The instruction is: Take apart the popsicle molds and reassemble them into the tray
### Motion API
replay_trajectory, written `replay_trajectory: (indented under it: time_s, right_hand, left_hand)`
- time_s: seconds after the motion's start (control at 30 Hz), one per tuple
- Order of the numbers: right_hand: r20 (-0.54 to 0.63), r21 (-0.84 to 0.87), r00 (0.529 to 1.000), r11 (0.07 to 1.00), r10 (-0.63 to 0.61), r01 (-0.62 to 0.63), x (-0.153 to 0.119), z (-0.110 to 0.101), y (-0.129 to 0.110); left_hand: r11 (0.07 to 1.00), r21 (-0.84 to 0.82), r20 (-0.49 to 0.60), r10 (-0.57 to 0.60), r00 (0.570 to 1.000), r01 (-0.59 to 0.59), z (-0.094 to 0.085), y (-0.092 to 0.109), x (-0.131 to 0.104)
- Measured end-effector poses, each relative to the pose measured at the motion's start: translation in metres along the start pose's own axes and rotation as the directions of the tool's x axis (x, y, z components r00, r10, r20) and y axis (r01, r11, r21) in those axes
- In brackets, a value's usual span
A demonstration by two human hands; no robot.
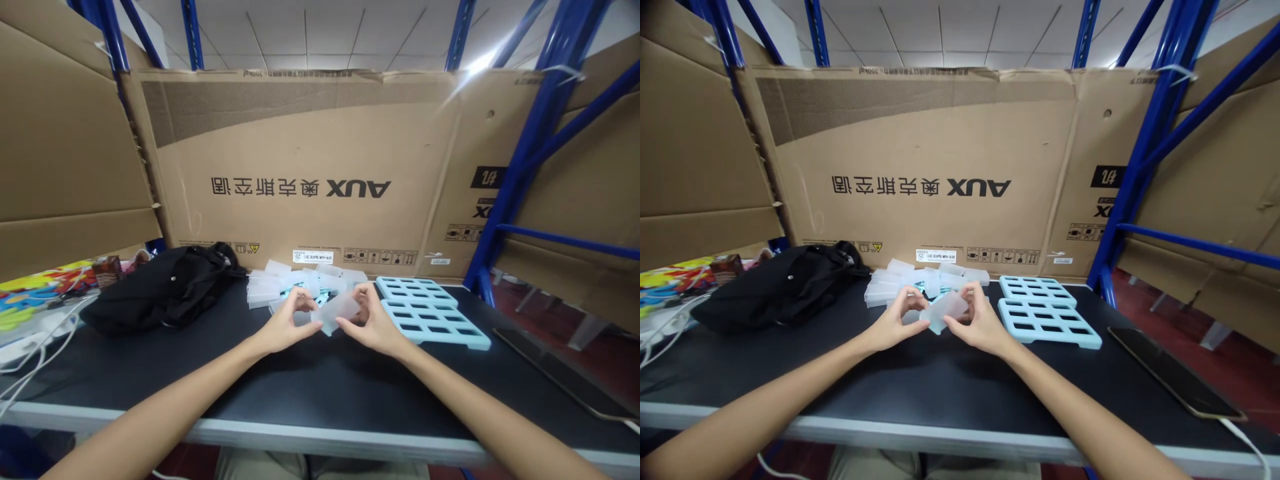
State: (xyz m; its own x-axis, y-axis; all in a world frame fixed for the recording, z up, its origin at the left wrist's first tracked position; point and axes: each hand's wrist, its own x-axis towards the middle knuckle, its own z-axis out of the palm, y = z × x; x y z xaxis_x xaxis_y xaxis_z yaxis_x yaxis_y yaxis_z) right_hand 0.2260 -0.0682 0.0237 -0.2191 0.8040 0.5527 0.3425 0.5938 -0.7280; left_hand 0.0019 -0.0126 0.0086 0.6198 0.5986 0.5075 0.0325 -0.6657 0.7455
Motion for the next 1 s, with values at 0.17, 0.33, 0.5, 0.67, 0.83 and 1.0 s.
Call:
replay_trajectory:
  time_s: [0.17, 0.33, 0.5, 0.67, 0.83, 1.0]
  right_hand:
    - [0.161, -0.055, 0.986, 0.998, 0.034, -0.025, -0.003, 0.012, -0.004]
    - [0.301, -0.397, 0.954, 0.91, 0.002, 0.124, 0.014, -0.004, 0.003]
    - [0.366, -0.699, 0.931, 0.666, 0.02, 0.26, 0.039, -0.004, 0.03]
    - [0.402, -0.749, 0.91, 0.608, 0.098, 0.265, 0.05, 0.013, 0.047]
    - [0.33, -0.64, 0.937, 0.756, 0.114, 0.134, 0.049, 0.002, 0.043]
    - [0.199, -0.272, 0.975, 0.961, 0.1, -0.043, 0.045, -0.021, 0.013]
  left_hand:
    - [0.954, -0.297, -0.075, -0.072, 0.995, 0.047, 0.003, 0.001, 0.002]
    - [0.966, -0.257, -0.323, -0.052, 0.945, -0.035, -0.012, -0.005, 0.008]
    - [0.993, -0.116, -0.333, -0.015, 0.943, -0.025, -0.021, -0.009, 0.009]
    - [0.994, -0.111, -0.156, 0.002, 0.988, -0.02, -0.01, -0.006, 0.005]
    - [0.983, -0.183, -0.085, -0.029, 0.996, 0.013, -0.002, -0.011, 0.003]
    - [0.999, -0.038, -0.125, -0.002, 0.992, -0.003, -0.004, -0.014, 0.003]
